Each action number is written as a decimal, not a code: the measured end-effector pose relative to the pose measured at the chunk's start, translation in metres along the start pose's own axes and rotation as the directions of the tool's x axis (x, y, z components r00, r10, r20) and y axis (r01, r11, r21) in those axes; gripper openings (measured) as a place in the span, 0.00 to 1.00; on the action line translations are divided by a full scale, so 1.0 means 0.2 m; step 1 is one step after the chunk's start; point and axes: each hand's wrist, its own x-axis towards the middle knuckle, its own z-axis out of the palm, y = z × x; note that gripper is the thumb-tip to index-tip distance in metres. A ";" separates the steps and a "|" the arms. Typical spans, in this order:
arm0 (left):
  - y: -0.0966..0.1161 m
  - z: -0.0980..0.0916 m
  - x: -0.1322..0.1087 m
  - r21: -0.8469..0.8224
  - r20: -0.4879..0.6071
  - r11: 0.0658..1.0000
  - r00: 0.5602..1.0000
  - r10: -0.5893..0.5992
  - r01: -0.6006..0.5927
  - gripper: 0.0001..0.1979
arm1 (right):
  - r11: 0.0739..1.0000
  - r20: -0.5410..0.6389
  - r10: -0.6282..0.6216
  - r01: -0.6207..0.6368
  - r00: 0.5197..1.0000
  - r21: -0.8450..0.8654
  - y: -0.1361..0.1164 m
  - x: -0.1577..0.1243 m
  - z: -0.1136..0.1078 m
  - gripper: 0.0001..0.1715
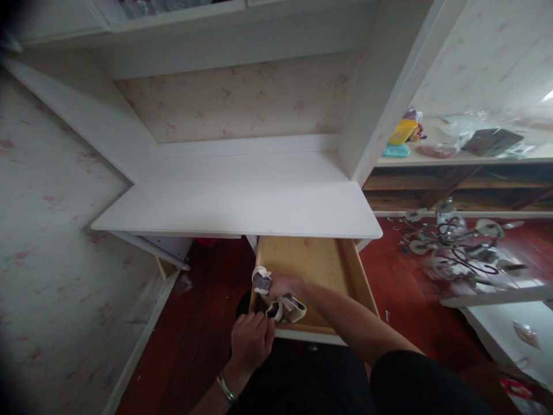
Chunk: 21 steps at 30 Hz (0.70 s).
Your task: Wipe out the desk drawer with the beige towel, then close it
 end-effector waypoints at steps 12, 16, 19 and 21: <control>0.01 -0.01 0.00 -0.006 0.002 1.000 1.000 0.002 -0.002 0.11 | 0.901 0.389 -0.078 0.232 0.918 -0.366 0.06 -0.08 -0.01 0.08; 0.00 -0.01 0.00 0.012 0.011 1.000 1.000 0.014 -0.014 0.12 | 0.926 0.350 -0.021 0.150 0.937 -0.348 0.18 -0.17 -0.07 0.10; 0.01 -0.02 0.01 0.028 0.015 0.999 1.000 0.020 -0.021 0.13 | 0.944 0.276 0.083 0.013 0.958 -0.329 0.32 -0.27 -0.12 0.10; 0.01 -0.02 0.01 0.030 0.015 0.999 1.000 0.021 -0.022 0.13 | 0.951 0.175 0.149 -0.092 0.973 -0.296 0.42 -0.35 -0.15 0.10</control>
